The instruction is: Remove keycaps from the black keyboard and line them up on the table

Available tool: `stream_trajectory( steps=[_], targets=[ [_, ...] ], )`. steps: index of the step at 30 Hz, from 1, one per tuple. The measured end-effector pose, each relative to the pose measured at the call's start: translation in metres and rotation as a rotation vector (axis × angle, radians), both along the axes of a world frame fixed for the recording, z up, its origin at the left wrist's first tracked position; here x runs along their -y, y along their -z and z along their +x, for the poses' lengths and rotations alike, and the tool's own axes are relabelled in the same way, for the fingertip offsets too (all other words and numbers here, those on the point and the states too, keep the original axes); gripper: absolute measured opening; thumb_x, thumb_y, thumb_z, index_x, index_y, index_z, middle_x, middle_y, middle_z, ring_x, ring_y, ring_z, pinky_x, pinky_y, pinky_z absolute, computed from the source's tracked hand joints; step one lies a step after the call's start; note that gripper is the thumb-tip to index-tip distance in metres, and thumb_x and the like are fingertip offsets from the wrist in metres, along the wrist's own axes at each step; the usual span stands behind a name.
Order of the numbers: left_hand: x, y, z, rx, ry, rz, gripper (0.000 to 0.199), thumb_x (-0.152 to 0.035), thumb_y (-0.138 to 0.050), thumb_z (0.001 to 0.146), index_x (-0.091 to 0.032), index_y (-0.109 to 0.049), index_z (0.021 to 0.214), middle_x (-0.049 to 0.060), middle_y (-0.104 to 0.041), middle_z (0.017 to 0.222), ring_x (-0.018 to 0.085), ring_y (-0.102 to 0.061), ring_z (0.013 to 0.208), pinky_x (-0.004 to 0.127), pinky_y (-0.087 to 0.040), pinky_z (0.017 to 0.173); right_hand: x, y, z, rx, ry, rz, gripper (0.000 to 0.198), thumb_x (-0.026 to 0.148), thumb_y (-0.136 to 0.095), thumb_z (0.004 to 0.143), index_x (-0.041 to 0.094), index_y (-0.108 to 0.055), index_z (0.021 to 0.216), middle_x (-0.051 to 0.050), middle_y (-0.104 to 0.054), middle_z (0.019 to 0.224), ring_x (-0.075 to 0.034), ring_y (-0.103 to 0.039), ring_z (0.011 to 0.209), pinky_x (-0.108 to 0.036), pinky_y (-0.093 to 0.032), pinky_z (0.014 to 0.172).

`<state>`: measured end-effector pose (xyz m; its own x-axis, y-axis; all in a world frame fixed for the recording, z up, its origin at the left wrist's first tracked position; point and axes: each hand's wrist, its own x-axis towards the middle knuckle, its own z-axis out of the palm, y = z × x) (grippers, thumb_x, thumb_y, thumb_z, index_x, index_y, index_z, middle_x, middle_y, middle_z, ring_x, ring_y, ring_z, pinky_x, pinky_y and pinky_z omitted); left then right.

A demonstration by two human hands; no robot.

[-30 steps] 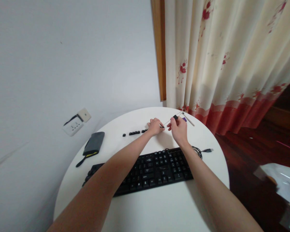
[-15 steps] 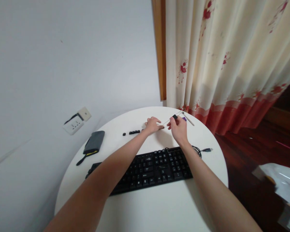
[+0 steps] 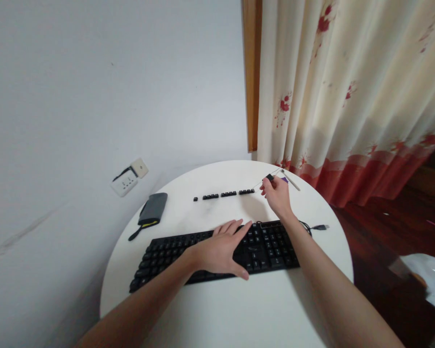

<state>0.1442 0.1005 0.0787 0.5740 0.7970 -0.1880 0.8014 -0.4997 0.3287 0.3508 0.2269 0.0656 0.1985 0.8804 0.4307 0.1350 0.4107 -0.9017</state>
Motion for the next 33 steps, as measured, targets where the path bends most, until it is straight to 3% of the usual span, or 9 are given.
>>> stream_trajectory(
  steps=[2,6,11,13,16,18,20,26,33],
  targets=[
    [0.009,0.004,0.005,-0.062,0.026,0.01,0.13,-0.064,-0.078,0.058,-0.022,-0.006,0.158,0.019,-0.016,0.163,0.042,-0.014,0.148,0.054,-0.019,0.116,0.001,0.0,-0.001,0.01,-0.007,0.001,0.024,0.036,-0.054,0.087,0.017,-0.058,0.074,-0.004,-0.065,0.064,-0.015,-0.058,0.051,-0.025,-0.045,0.048],
    [0.01,0.007,0.0,-0.092,0.017,0.058,0.133,-0.056,-0.078,0.06,-0.018,0.003,0.158,0.022,-0.024,0.159,0.042,-0.025,0.144,0.052,-0.021,0.115,0.008,-0.001,-0.009,0.028,-0.079,0.007,0.023,0.035,-0.055,0.086,0.017,-0.057,0.072,-0.004,-0.065,0.063,-0.014,-0.057,0.05,-0.025,-0.045,0.047],
    [0.002,0.007,-0.03,-0.042,-0.027,0.052,0.139,-0.06,-0.082,0.053,-0.017,-0.001,0.158,0.023,-0.026,0.158,0.042,-0.026,0.144,0.05,-0.025,0.114,0.022,0.004,-0.028,0.098,-0.321,-0.05,0.023,0.038,-0.059,0.086,0.018,-0.056,0.076,-0.003,-0.065,0.063,-0.013,-0.059,0.051,-0.024,-0.046,0.047],
    [-0.005,0.009,-0.04,0.06,-0.099,0.047,0.122,-0.065,-0.076,0.063,-0.018,-0.013,0.157,0.021,-0.035,0.155,0.04,-0.034,0.141,0.048,-0.031,0.111,0.029,0.008,-0.036,0.16,-0.457,-0.078,0.023,0.039,-0.06,0.087,0.018,-0.056,0.079,-0.002,-0.066,0.066,-0.014,-0.06,0.053,-0.025,-0.048,0.05],
    [-0.02,0.016,-0.046,0.266,-0.211,0.104,0.068,-0.055,-0.061,0.085,-0.022,-0.047,0.142,0.013,-0.06,0.136,0.031,-0.057,0.123,0.041,-0.043,0.102,0.039,0.014,-0.047,0.27,-0.565,-0.075,0.02,0.037,-0.058,0.089,0.019,-0.057,0.081,-0.002,-0.066,0.069,-0.015,-0.062,0.057,-0.026,-0.05,0.055],
    [-0.029,0.023,-0.047,0.362,-0.237,0.17,0.041,-0.044,-0.061,0.088,-0.022,-0.064,0.122,0.008,-0.07,0.118,0.027,-0.064,0.108,0.038,-0.047,0.096,0.043,0.017,-0.052,0.335,-0.569,-0.054,0.018,0.035,-0.057,0.09,0.019,-0.058,0.081,-0.002,-0.066,0.07,-0.015,-0.062,0.059,-0.027,-0.049,0.058],
    [-0.036,0.029,-0.047,0.419,-0.245,0.21,0.026,-0.035,-0.065,0.086,-0.022,-0.071,0.108,0.006,-0.073,0.105,0.025,-0.067,0.098,0.035,-0.049,0.091,0.046,0.017,-0.054,0.401,-0.556,-0.032,0.017,0.033,-0.056,0.091,0.019,-0.058,0.081,-0.002,-0.066,0.071,-0.015,-0.062,0.061,-0.027,-0.048,0.06],
    [-0.042,0.041,-0.044,0.524,-0.233,0.173,0.017,-0.03,-0.068,0.084,-0.021,-0.076,0.095,0.004,-0.075,0.094,0.021,-0.068,0.088,0.032,-0.051,0.084,0.046,0.015,-0.054,0.513,-0.539,0.0,0.018,0.028,-0.055,0.092,0.019,-0.057,0.077,0.0,-0.064,0.067,-0.015,-0.058,0.06,-0.027,-0.044,0.063],
    [-0.044,0.042,-0.043,0.524,-0.234,0.182,0.015,-0.032,-0.067,0.085,-0.019,-0.075,0.086,0.004,-0.073,0.087,0.02,-0.066,0.083,0.03,-0.049,0.078,0.047,0.017,-0.053,0.646,-0.613,0.036,0.02,0.028,-0.054,0.092,0.019,-0.057,0.075,0.002,-0.059,0.065,-0.015,-0.053,0.062,-0.025,-0.038,0.061]
  ],
)
